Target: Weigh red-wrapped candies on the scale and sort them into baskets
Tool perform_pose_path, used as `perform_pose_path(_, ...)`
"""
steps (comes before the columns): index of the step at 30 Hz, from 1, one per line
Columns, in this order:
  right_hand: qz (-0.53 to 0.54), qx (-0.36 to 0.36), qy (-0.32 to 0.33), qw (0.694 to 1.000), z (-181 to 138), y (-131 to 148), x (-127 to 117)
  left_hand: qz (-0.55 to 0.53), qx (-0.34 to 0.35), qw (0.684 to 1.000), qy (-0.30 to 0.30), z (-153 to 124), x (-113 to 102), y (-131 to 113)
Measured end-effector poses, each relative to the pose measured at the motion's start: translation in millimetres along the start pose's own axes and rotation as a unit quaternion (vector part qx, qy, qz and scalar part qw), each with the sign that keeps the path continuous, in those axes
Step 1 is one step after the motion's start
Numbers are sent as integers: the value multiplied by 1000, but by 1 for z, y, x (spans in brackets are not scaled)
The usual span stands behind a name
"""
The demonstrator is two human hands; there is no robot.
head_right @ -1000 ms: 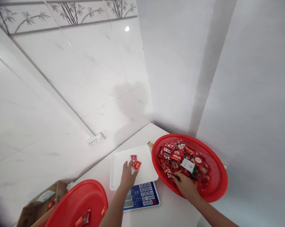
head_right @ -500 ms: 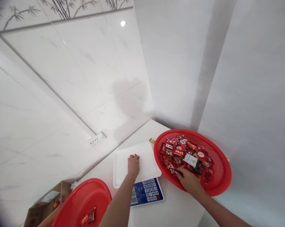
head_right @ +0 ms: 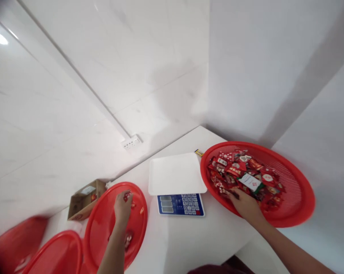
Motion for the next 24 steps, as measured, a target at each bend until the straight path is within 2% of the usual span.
perform_pose_path(2,-17,0,12,1000,1,-2,3,59,-36,997,-22,-17,-25,28)
perform_pose_path(4,-26,-18,14,999,0,-1,4,97,-61,993,-11,-39,-28,44)
perform_pose_path(7,-24,-44,11,999,-4,3,2,53,-75,994,67,-76,2,45)
perform_pose_path(11,-27,-32,23,999,-7,4,1,-15,-77,981,180,-109,49,24)
perform_pose_path(14,-20,-25,23,999,-6,5,1,-33,-70,973,218,-113,56,16)
perform_pose_path(17,-1,-18,27,999,-8,8,-4,-71,-62,968,235,-116,43,23)
perform_pose_path(21,62,-31,18,997,-12,17,-15,-76,-61,974,206,-118,21,52)
perform_pose_path(24,98,-20,8,995,-8,17,-18,-47,-42,983,175,-107,23,62)
Point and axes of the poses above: each hand's wrist, its own z-axis towards the middle knuckle, its own x-axis out of the palm, y = z × x, the point moved 5 cm from there along z, towards the middle knuckle, and after that the axes turned 12 degrees about -z, right-handed, at the moved point
